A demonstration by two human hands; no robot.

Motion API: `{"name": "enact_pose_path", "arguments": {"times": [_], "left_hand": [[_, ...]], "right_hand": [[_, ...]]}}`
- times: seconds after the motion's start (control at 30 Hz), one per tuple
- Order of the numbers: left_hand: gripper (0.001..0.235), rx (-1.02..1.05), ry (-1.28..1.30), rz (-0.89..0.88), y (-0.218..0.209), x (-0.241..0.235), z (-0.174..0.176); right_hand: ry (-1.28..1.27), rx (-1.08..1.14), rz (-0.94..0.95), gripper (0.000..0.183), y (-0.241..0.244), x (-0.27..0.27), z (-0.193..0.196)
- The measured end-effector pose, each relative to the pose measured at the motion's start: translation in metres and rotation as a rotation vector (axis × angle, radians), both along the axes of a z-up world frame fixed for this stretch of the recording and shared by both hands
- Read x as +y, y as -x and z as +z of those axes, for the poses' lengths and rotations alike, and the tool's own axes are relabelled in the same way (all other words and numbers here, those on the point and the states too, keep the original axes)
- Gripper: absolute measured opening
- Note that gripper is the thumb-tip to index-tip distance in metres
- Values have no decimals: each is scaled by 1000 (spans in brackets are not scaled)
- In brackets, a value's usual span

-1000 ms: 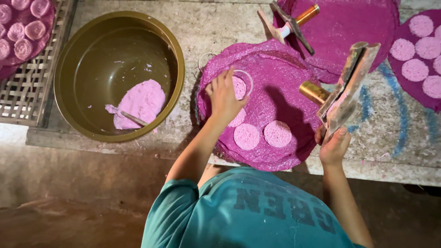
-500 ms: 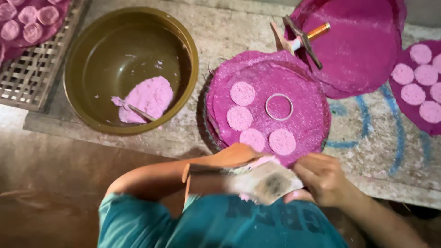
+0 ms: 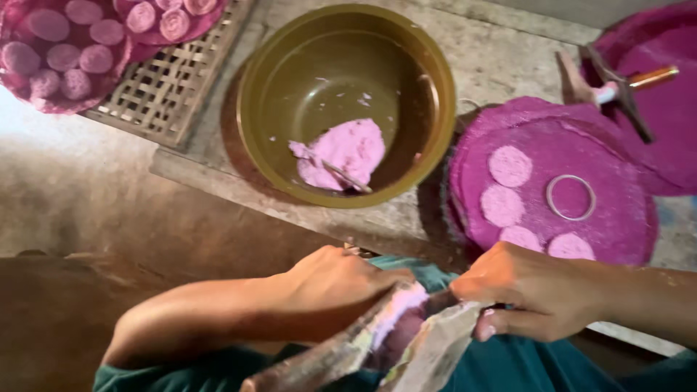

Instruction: The person scoops pink dough from a large bowl using a wooden stick and places it into a circular metal mold on a pink mat. They press the dough into the mold with a wooden tool to form round discs, then remove the discs and arrange them on the mat. The process is repeated multiple times.

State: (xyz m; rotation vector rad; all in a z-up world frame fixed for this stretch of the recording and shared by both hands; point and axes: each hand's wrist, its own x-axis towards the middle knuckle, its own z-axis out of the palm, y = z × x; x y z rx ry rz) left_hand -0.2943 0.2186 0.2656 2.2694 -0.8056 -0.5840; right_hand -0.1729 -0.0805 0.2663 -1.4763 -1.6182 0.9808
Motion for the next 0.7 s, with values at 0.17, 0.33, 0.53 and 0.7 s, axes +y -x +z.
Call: {"name": "enact_pose_path", "arguments": {"times": [0.17, 0.33, 0.53, 0.7], "left_hand": [[19, -122, -48, 191, -14, 112, -93], [33, 381, 813, 142, -44, 176, -125], [26, 440, 1227, 654, -55, 160, -162], [18, -249, 1012, 1068, -97, 170, -192]], "right_hand": [[-97, -138, -128, 39, -27, 48, 14], [-307, -1732, 51, 10, -104, 97, 31], [-398, -1401, -567, 50, -128, 181, -25], [720, -767, -422, 51, -85, 260, -155]]}}
